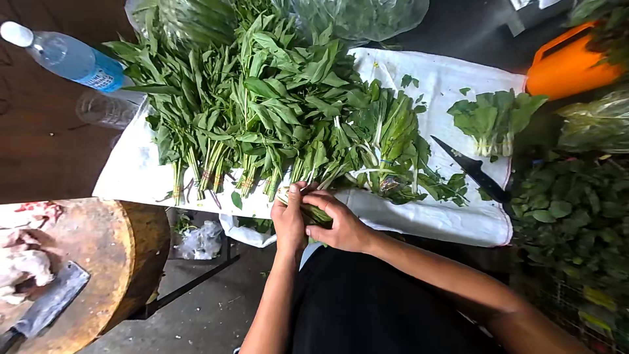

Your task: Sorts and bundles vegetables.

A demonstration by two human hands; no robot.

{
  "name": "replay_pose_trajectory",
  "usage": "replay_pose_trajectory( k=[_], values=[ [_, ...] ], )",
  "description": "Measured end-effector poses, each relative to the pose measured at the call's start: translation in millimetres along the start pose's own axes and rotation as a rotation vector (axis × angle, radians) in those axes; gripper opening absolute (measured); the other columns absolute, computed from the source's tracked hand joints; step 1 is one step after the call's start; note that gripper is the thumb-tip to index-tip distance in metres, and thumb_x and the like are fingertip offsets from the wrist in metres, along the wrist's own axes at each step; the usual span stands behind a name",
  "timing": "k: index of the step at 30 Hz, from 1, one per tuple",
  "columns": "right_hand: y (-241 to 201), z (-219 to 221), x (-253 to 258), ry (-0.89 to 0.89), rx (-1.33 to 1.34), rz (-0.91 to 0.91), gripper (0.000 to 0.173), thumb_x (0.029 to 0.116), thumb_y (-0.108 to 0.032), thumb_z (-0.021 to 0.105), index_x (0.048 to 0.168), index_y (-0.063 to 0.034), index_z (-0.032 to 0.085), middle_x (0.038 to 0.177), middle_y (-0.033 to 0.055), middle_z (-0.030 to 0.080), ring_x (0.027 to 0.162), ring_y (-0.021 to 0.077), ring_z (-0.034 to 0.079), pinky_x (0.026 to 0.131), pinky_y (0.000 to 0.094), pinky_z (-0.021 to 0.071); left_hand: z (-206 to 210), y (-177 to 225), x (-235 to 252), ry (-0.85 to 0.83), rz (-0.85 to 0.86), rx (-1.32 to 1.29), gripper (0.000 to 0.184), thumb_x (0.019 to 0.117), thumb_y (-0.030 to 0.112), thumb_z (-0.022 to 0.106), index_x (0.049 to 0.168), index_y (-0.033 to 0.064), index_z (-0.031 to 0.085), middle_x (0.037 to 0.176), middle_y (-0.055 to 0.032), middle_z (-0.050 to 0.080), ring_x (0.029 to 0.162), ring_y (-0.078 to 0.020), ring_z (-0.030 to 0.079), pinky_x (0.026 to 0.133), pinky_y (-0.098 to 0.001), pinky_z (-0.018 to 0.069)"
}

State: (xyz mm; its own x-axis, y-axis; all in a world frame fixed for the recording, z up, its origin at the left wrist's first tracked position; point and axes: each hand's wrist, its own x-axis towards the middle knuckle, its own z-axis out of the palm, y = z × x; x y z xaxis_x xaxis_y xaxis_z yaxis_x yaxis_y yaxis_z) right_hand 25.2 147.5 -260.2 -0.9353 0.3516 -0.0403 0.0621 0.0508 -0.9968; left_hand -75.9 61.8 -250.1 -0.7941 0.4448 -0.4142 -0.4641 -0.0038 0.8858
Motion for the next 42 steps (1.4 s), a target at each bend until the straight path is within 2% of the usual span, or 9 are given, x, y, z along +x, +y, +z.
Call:
replay_pose_trajectory(
  k=[4,6,11,17,21,23,30,35,42],
  values=[
    [-6.5,-7.5,3.9,-0.024,0.132,0.106,0.045,0.0893,-0.004,0.065,0.134,0.0039,0.062,0.132,0.0156,0.065,0.124,0.0161,0.061,0.107,0.0301,0.0509,-18.7,5.2,-4.3,-0.225,-0.077,-0.1,0.027,0.1042,0.018,0.048,0.124,-0.0009,0.051,0.121,-0.0202,0.067,0.107,-0.0283,0.07,0.091,-0.0436,0.0598],
    [-10.5,-14.5,3.9,-0.098,0.344,0.179,0.043,0.0913,-0.001,0.06,0.134,0.0046,0.061,0.129,0.0138,0.067,0.117,0.0145,0.065,0.101,0.0311,0.0549,-33.4,7.4,-1.3,-0.343,-0.076,-0.104,0.036,0.0968,0.027,0.065,0.12,0.0001,0.061,0.121,-0.0194,0.068,0.111,-0.0285,0.068,0.095,-0.045,0.058],
    [-11.7,-22.6,3.0,-0.317,0.314,0.242,0.043,0.0975,-0.01,0.064,0.136,0.0074,0.058,0.128,0.0156,0.068,0.114,0.0112,0.066,0.102,0.0278,0.0533,-49.1,3.5,7.4,-0.378,0.032,-0.075,0.028,0.0948,0.03,0.063,0.091,0.0028,0.068,0.113,-0.0219,0.073,0.113,-0.034,0.069,0.101,-0.0483,0.0542],
    [22.2,-79.3,48.2,0.138,-0.191,0.393,0.03,0.1053,-0.019,0.056,0.128,-0.0027,0.066,0.121,0.0136,0.071,0.107,0.0222,0.07,0.096,0.0432,0.0577,-81.4,23.3,8.3,-0.114,0.063,-0.193,0.021,0.1031,0.026,0.054,0.092,0.0126,0.065,0.094,-0.0121,0.076,0.071,-0.0233,0.074,0.072,-0.0419,0.0647],
    [64.9,-104.1,117.3,0.376,-0.494,0.334,0.047,0.099,-0.02,0.065,0.142,-0.0033,0.056,0.134,0.0204,0.062,0.12,0.0326,0.063,0.103,0.0504,0.0529,-94.3,22.6,7.2,-0.051,0.058,-0.073,0.023,0.1058,0.018,0.043,0.097,0.0079,0.062,0.09,-0.0131,0.076,0.065,-0.021,0.072,0.063,-0.0361,0.0633],
    [79.7,-111.1,143.4,0.428,-0.549,0.37,0.056,0.0947,-0.018,0.07,0.146,-0.0025,0.052,0.127,0.0231,0.064,0.116,0.0379,0.063,0.1,0.0557,0.052,-91.8,23.5,2.6,-0.073,0.043,-0.039,0.022,0.1057,0.016,0.043,0.1,0.0059,0.062,0.09,-0.0138,0.076,0.064,-0.0209,0.072,0.063,-0.0351,0.063],
    [38.2,-139.9,115.2,0.588,0.037,0.341,0.054,0.0956,-0.011,0.065,0.147,-0.005,0.048,0.123,0.0138,0.067,0.1,0.0208,0.066,0.082,0.0387,0.0567,-103.3,10.1,-12.9,-0.139,0.011,-0.071,0.023,0.1049,0.016,0.047,0.099,0.0046,0.065,0.093,-0.0136,0.076,0.067,-0.0203,0.073,0.064,-0.034,0.0636],
    [5.7,-149.1,70.3,0.573,0.323,0.239,0.042,0.1038,-0.018,0.051,0.146,-0.0145,0.048,0.115,0.0014,0.065,0.097,0.0111,0.064,0.087,0.0309,0.0544,-92.4,12.5,-4.2,-0.164,-0.03,-0.082,0.022,0.1045,0.015,0.047,0.1,0.005,0.066,0.094,-0.014,0.077,0.067,-0.0202,0.073,0.064,-0.034,0.0634],
    [-9.1,-153.7,38.3,0.451,0.581,0.274,0.04,0.1105,-0.028,0.032,0.143,-0.0133,0.05,0.108,0.0043,0.066,0.08,0.0134,0.067,0.071,0.0286,0.0595,-61.7,26.4,17.5,-0.335,-0.036,0.01,0.02,0.1039,0.015,0.049,0.105,0.005,0.066,0.098,-0.0144,0.075,0.069,-0.0207,0.072,0.066,-0.0339,0.0632]
  ],
)
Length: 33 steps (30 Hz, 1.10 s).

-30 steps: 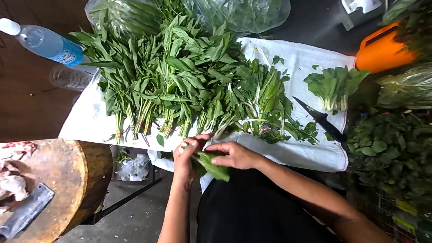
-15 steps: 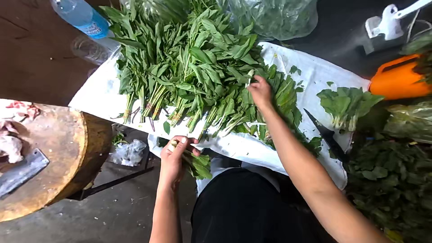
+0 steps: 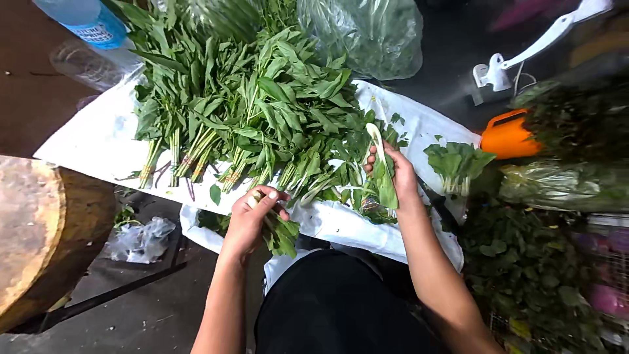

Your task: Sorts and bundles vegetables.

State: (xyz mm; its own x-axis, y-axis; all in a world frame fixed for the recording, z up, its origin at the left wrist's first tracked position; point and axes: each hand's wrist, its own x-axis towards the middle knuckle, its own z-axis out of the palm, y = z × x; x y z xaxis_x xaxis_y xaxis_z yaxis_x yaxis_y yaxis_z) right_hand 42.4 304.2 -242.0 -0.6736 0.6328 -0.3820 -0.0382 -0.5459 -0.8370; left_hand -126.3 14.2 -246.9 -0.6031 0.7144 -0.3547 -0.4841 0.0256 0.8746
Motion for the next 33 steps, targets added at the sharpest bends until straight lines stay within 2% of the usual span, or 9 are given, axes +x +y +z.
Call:
replay_pose_trajectory(
  k=[4,9,12,14,20,23,27,29,33],
  values=[
    [7.8,3.2,-14.0,-0.026,0.044,0.031,0.042,0.111,-0.031,0.028,0.135,-0.0099,0.056,0.106,0.0062,0.068,0.081,0.0159,0.069,0.072,0.032,0.0616,8.7,0.2,4.9,-0.072,-0.003,0.026,0.017,0.1031,0.014,0.052,0.105,0.0047,0.066,0.099,-0.0145,0.075,0.068,-0.02,0.072,0.066,-0.0328,0.0629],
    [15.7,5.0,-24.3,-0.14,-0.026,0.051,0.044,0.1051,-0.024,0.032,0.143,-0.0088,0.049,0.118,0.0111,0.07,0.09,0.0194,0.071,0.08,0.0346,0.0616,6.3,-8.7,2.5,-0.108,-0.024,0.036,0.017,0.103,0.012,0.053,0.106,0.0023,0.066,0.098,-0.0143,0.075,0.07,-0.0201,0.072,0.067,-0.0337,0.0631],
    [23.6,7.9,-18.4,0.005,-0.41,0.008,0.048,0.1049,-0.009,0.047,0.152,-0.0073,0.043,0.131,0.0147,0.067,0.109,0.0261,0.071,0.093,0.043,0.0599,10.1,-8.8,-2.1,-0.083,-0.051,0.002,0.015,0.1021,0.009,0.053,0.104,0.0003,0.065,0.096,-0.0138,0.074,0.067,-0.0188,0.07,0.065,-0.0336,0.0625],
    [34.3,9.2,-16.8,0.027,-0.767,0.003,0.071,0.1003,-0.022,0.064,0.161,-0.0101,0.029,0.151,0.0147,0.051,0.132,0.0277,0.057,0.108,0.0478,0.0494,21.8,-10.1,-5.5,-0.057,-0.059,-0.03,0.013,0.1017,0.008,0.053,0.103,-0.0009,0.063,0.094,-0.0131,0.073,0.064,-0.0183,0.069,0.062,-0.0331,0.0618],
    [52.9,51.8,-78.6,-0.53,-0.598,0.002,0.076,0.0939,-0.033,0.07,0.151,0.0061,0.038,0.136,0.0091,0.059,0.123,0.0114,0.058,0.107,0.0288,0.049,79.7,-22.6,7.1,0.043,0.076,-0.117,0.014,0.1018,0.01,0.055,0.095,-0.0011,0.061,0.075,-0.0067,0.067,0.067,-0.0159,0.066,0.067,-0.0339,0.0588],
    [66.5,56.8,-104.8,-0.286,-0.63,-0.05,0.056,0.0954,-0.012,0.065,0.146,0.0048,0.049,0.145,0.0128,0.057,0.133,0.0095,0.054,0.114,0.0279,0.0448,104.6,-32.7,11.5,0.125,0.168,0.02,0.013,0.1009,0.01,0.057,0.094,0.0003,0.063,0.076,-0.0063,0.07,0.072,-0.0165,0.07,0.071,-0.0361,0.0604],
    [64.6,31.1,-119.1,-0.197,-0.614,-0.081,0.047,0.0993,-0.011,0.061,0.142,0.007,0.054,0.139,0.0167,0.062,0.126,0.0122,0.061,0.11,0.0289,0.0481,122.2,-49.3,17.2,0.085,0.189,0.201,0.014,0.0968,0.017,0.064,0.092,0.0038,0.064,0.091,-0.0041,0.07,0.085,-0.0135,0.068,0.077,-0.0335,0.0589],
    [55.6,6.4,-128.3,-0.194,-0.633,-0.102,0.045,0.1005,-0.014,0.062,0.14,0.0068,0.056,0.136,0.0167,0.064,0.123,0.0125,0.063,0.108,0.0289,0.0497,120.6,-51.1,15.9,-0.038,0.182,0.318,0.028,0.0929,0.029,0.066,0.104,0.0037,0.065,0.112,-0.006,0.069,0.106,-0.0143,0.066,0.093,-0.0353,0.0556],
    [19.1,-89.6,-160.1,0.179,-0.783,-0.134,0.044,0.0997,-0.015,0.062,0.139,0.0028,0.058,0.133,0.0169,0.065,0.12,0.0175,0.065,0.105,0.0361,0.0536,104.5,-58.9,8.5,-0.13,0.18,0.415,0.049,0.0947,0.037,0.066,0.125,-0.001,0.062,0.121,-0.0093,0.068,0.111,-0.0164,0.065,0.097,-0.0358,0.0558]
  ],
)
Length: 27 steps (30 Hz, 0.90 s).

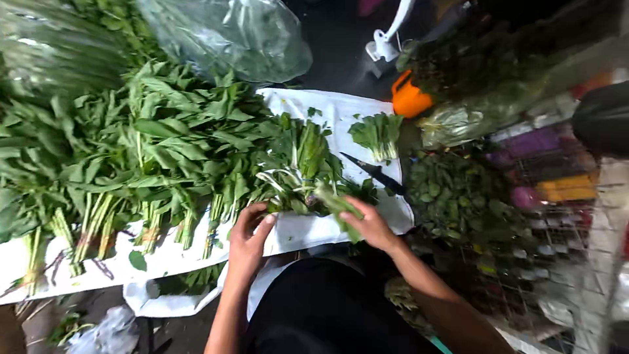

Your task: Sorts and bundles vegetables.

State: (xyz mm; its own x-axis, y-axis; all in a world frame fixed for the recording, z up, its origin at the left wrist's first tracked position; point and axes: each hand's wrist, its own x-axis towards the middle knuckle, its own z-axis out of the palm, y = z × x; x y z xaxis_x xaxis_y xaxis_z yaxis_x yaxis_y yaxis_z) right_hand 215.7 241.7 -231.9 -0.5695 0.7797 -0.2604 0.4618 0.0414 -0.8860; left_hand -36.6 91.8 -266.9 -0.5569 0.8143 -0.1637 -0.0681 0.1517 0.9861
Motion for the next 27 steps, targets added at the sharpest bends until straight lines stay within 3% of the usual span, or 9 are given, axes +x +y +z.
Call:
replay_pose_trajectory(
  k=[6,9,12,13,15,18,20,23,27],
  values=[
    [92.1,-143.0,5.9,0.547,-0.196,0.302,0.045,0.1029,-0.019,0.059,0.142,0.0018,0.054,0.131,0.0252,0.063,0.118,0.0325,0.064,0.102,0.0513,0.0522,-34.0,-30.8,-24.4,0.156,-0.146,0.101,0.023,0.1004,0.02,0.058,0.112,0.0015,0.065,0.106,-0.0059,0.07,0.097,-0.0141,0.069,0.085,-0.034,0.0591],
    [117.4,-176.9,30.6,0.616,-0.308,0.384,0.046,0.1033,-0.022,0.06,0.144,-0.0007,0.054,0.132,0.0272,0.062,0.123,0.0395,0.061,0.106,0.0586,0.0467,-42.9,-30.3,-31.3,0.202,-0.143,0.179,0.02,0.1005,0.017,0.059,0.112,0.0018,0.065,0.102,-0.0029,0.069,0.092,-0.0091,0.067,0.082,-0.0289,0.058],
    [140.7,-189.5,64.2,0.537,-0.536,0.48,0.046,0.1048,-0.027,0.056,0.144,-0.0029,0.054,0.129,0.0318,0.062,0.121,0.0512,0.059,0.1,0.0712,0.0435,-45.0,-27.5,-30.7,0.257,-0.104,0.333,0.019,0.1,0.017,0.06,0.111,0.0015,0.065,0.098,-0.0016,0.069,0.086,-0.003,0.066,0.078,-0.0216,0.0558],
    [148.8,-190.2,71.9,0.48,-0.618,0.505,0.045,0.1045,-0.028,0.056,0.141,-0.0009,0.056,0.127,0.0344,0.062,0.12,0.0548,0.058,0.097,0.0747,0.0425,-46.6,-29.9,-31.5,0.266,-0.101,0.421,0.022,0.1,0.018,0.061,0.112,0.0009,0.066,0.102,-0.0047,0.069,0.091,-0.005,0.066,0.081,-0.0234,0.0558],
    [156.9,-186.8,74.6,0.412,-0.725,0.503,0.045,0.1011,-0.026,0.06,0.135,0.0031,0.059,0.129,0.0363,0.06,0.122,0.0565,0.056,0.098,0.0759,0.0415,-50.8,-36.5,-31.5,0.251,-0.111,0.602,0.031,0.1003,0.022,0.062,0.119,-0.0022,0.066,0.117,-0.017,0.068,0.108,-0.0207,0.065,0.093,-0.0394,0.0543],
    [116.0,-163.4,65.2,0.39,-0.711,0.279,0.055,0.0972,-0.019,0.064,0.147,0.0,0.051,0.15,0.0297,0.046,0.14,0.0502,0.042,0.115,0.0677,0.0314,-49.9,-42.0,-26.5,0.255,-0.081,0.739,0.034,0.0995,0.023,0.063,0.12,-0.0038,0.067,0.128,-0.0251,0.063,0.122,-0.036,0.059,0.103,-0.0524,0.0482],
    [91.0,-132.5,58.3,0.25,-0.657,0.132,0.047,0.0985,-0.013,0.061,0.143,0.0007,0.055,0.15,0.0277,0.047,0.14,0.0446,0.045,0.116,0.0601,0.0364,-45.6,-45.9,-26.3,0.3,-0.068,0.772,0.033,0.097,0.021,0.066,0.119,-0.004,0.067,0.13,-0.0267,0.061,0.125,-0.0401,0.057,0.106,-0.0551,0.0467],
    [92.3,-81.6,63.6,-0.063,-0.685,0.058,0.054,0.093,-0.009,0.067,0.145,-0.0028,0.054,0.149,0.0261,0.049,0.139,0.0444,0.046,0.114,0.0615,0.0379,-38.9,-56.7,-23.3,0.338,-0.076,0.861,0.04,0.0912,0.02,0.072,0.124,-0.002,0.065,0.135,-0.0275,0.058,0.128,-0.045,0.054,0.106,-0.061,0.0438],
    [110.6,-50.8,68.6,-0.068,-0.8,0.065,0.051,0.0909,-0.011,0.069,0.141,-0.0077,0.06,0.143,0.0252,0.055,0.134,0.0469,0.048,0.112,0.0623,0.0383,-34.7,-66.0,-20.4,0.305,-0.149,0.995,0.05,0.0899,0.021,0.074,0.134,0.0014,0.062,0.139,-0.0277,0.056,0.131,-0.0484,0.05,0.106,-0.0663,0.04]
  ],
)
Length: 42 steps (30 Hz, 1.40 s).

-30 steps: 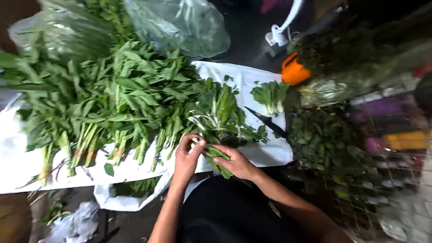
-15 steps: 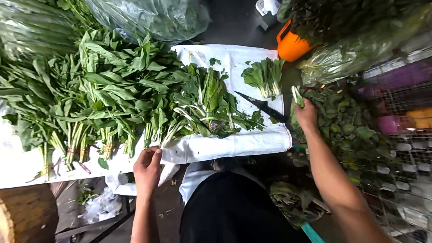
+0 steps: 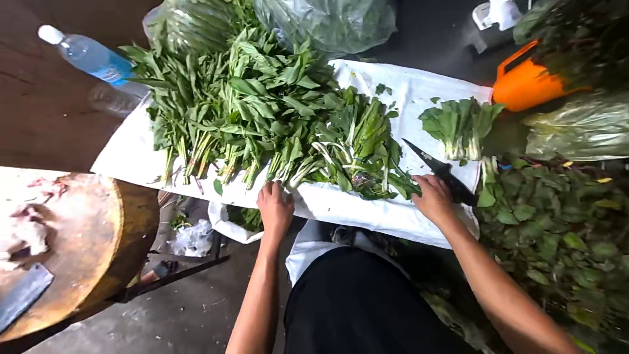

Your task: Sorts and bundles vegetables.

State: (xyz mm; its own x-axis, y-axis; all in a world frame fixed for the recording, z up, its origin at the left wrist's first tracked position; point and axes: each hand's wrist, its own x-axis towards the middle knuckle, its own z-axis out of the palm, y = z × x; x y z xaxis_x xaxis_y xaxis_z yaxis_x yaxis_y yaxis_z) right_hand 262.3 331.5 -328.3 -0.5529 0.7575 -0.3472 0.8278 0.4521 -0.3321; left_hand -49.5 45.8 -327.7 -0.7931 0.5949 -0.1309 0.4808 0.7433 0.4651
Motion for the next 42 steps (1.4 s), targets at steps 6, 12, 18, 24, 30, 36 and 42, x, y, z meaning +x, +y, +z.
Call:
replay_pose_trajectory(
  k=[6,12,18,24,30,36,42],
  values=[
    [-68.2,-9.7,-12.1,0.009,0.215,-0.194,0.037,0.0981,-0.011,0.061,0.134,-0.0067,0.066,0.134,0.0216,0.06,0.127,0.0355,0.058,0.108,0.0519,0.0478,5.8,43.3,-16.5,-0.016,0.245,-0.076,0.035,0.0956,0.019,0.067,0.125,-0.0002,0.068,0.128,-0.0233,0.064,0.123,-0.0417,0.058,0.105,-0.0587,0.0463],
    [-97.7,21.0,11.0,-0.068,0.241,-0.213,0.019,0.098,-0.018,0.065,0.108,-0.0045,0.075,0.123,0.0172,0.065,0.114,0.0313,0.064,0.1,0.0497,0.0531,53.3,124.2,-8.3,-0.246,0.456,-0.215,0.037,0.097,0.012,0.062,0.134,0.0064,0.065,0.125,-0.0189,0.066,0.119,-0.0354,0.062,0.102,-0.0537,0.0507],
    [-91.6,22.3,-16.5,0.058,0.332,-0.371,0.016,0.0955,-0.02,0.068,0.097,-0.0056,0.076,0.149,0.0173,0.052,0.135,0.0311,0.052,0.112,0.0456,0.0452,71.0,130.7,1.2,-0.279,0.554,-0.223,0.024,0.0947,0.011,0.066,0.116,0.0098,0.075,0.119,-0.0124,0.071,0.112,-0.0341,0.064,0.098,-0.0543,0.0497],
    [-96.0,16.1,-14.1,0.051,0.414,-0.404,0.013,0.0938,-0.016,0.069,0.096,-0.0036,0.073,0.145,0.0153,0.057,0.135,0.0281,0.054,0.112,0.0462,0.0457,77.4,134.9,4.1,-0.267,0.62,-0.432,0.017,0.0956,0.004,0.063,0.108,0.0017,0.074,0.106,-0.013,0.073,0.103,-0.0285,0.069,0.096,-0.0504,0.0535],
    [-96.6,-14.5,-10.4,0.224,0.631,-0.456,0.008,0.0903,-0.005,0.071,0.095,0.0011,0.071,0.117,0.015,0.071,0.111,0.0224,0.069,0.097,0.0404,0.0572,39.5,158.9,4.0,-0.15,0.662,-0.588,0.019,0.0962,0.004,0.063,0.113,-0.001,0.071,0.12,-0.0147,0.07,0.116,-0.0251,0.065,0.104,-0.0451,0.0519],
    [-72.6,-58.0,-14.6,0.248,0.933,-0.221,0.018,0.0946,-0.014,0.073,0.107,-0.0028,0.065,0.107,0.0108,0.068,0.088,0.0179,0.068,0.077,0.0363,0.0605,17.9,134.5,-7.7,-0.079,0.466,-0.616,0.028,0.1004,0.014,0.061,0.125,0.0007,0.066,0.127,-0.014,0.066,0.118,-0.0216,0.064,0.1,-0.0431,0.0547],
    [-7.8,-59.4,-15.5,0.424,0.942,-0.049,0.019,0.0936,-0.016,0.074,0.107,-0.0034,0.067,0.095,0.0075,0.07,0.086,0.0169,0.068,0.079,0.0389,0.0595,34.4,79.9,-36.3,-0.152,0.267,-0.61,0.027,0.1007,0.018,0.06,0.12,-0.0001,0.068,0.116,-0.0135,0.071,0.107,-0.0185,0.069,0.094,-0.0387,0.0579]
  ],
)
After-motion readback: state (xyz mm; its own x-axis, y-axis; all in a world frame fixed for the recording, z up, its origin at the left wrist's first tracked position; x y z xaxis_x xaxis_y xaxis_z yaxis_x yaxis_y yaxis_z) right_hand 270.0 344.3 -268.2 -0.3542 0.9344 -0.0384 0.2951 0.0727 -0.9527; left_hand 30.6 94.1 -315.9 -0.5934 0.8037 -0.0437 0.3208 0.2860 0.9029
